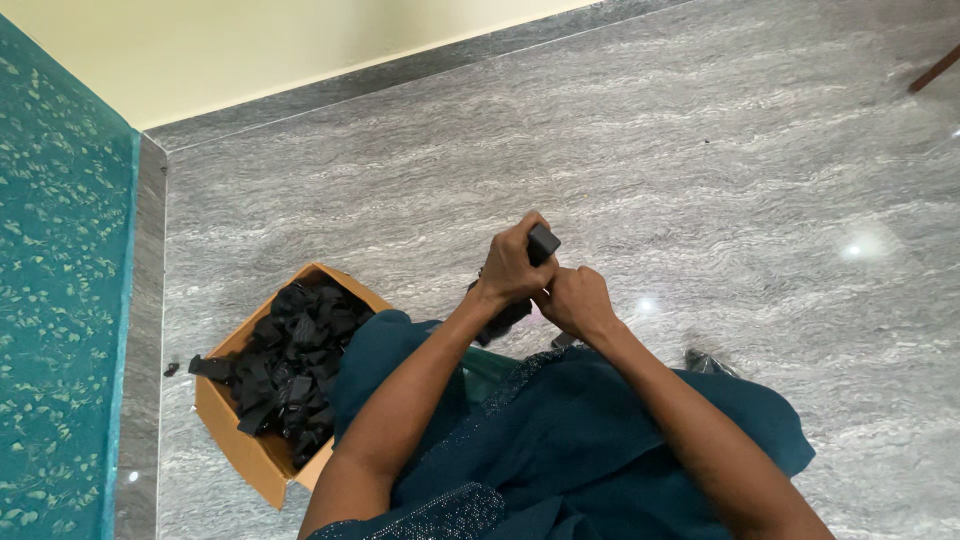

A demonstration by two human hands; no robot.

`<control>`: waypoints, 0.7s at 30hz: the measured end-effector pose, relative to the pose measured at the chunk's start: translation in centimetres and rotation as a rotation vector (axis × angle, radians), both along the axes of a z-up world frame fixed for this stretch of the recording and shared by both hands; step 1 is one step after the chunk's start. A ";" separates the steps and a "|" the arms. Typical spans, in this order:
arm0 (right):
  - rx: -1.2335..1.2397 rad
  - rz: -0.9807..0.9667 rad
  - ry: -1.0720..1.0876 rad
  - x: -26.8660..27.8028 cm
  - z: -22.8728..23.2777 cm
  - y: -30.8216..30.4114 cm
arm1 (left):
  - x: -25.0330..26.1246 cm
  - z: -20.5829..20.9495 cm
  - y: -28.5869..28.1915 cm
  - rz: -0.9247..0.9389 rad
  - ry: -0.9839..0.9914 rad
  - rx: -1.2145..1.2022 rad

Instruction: The person sits on the floor and repeatedly picks up black strap components from a cardboard box. They connect the straps to plastic buckles, fold them, and place them on the floor. The person continues this process of picking, connecting, and placing the straps throughout the video.

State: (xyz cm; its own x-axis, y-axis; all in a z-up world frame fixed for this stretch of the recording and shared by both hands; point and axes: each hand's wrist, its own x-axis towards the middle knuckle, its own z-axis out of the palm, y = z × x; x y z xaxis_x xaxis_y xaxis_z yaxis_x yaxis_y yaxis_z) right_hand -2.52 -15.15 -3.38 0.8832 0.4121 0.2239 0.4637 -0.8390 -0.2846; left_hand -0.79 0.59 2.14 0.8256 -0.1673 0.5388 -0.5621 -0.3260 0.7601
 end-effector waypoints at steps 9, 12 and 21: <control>-0.073 0.085 0.190 1.4 -2.2 -0.6 | 0.1 -0.6 0.3 -0.062 -0.095 0.006; -0.127 0.034 0.308 1.1 -0.5 -0.1 | 0.3 -0.2 0.5 -0.089 -0.082 0.040; -0.314 -0.062 0.316 2.5 5.8 -3.9 | 1.6 3.5 6.3 0.250 0.056 0.180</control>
State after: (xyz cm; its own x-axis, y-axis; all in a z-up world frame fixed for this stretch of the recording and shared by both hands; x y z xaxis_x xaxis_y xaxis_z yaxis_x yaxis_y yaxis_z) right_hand -0.02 -19.05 2.42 0.9133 0.3615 -0.1879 0.3413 -0.9307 -0.1314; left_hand 0.81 6.93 5.65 0.8807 -0.0442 0.4717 -0.4068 -0.5809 0.7050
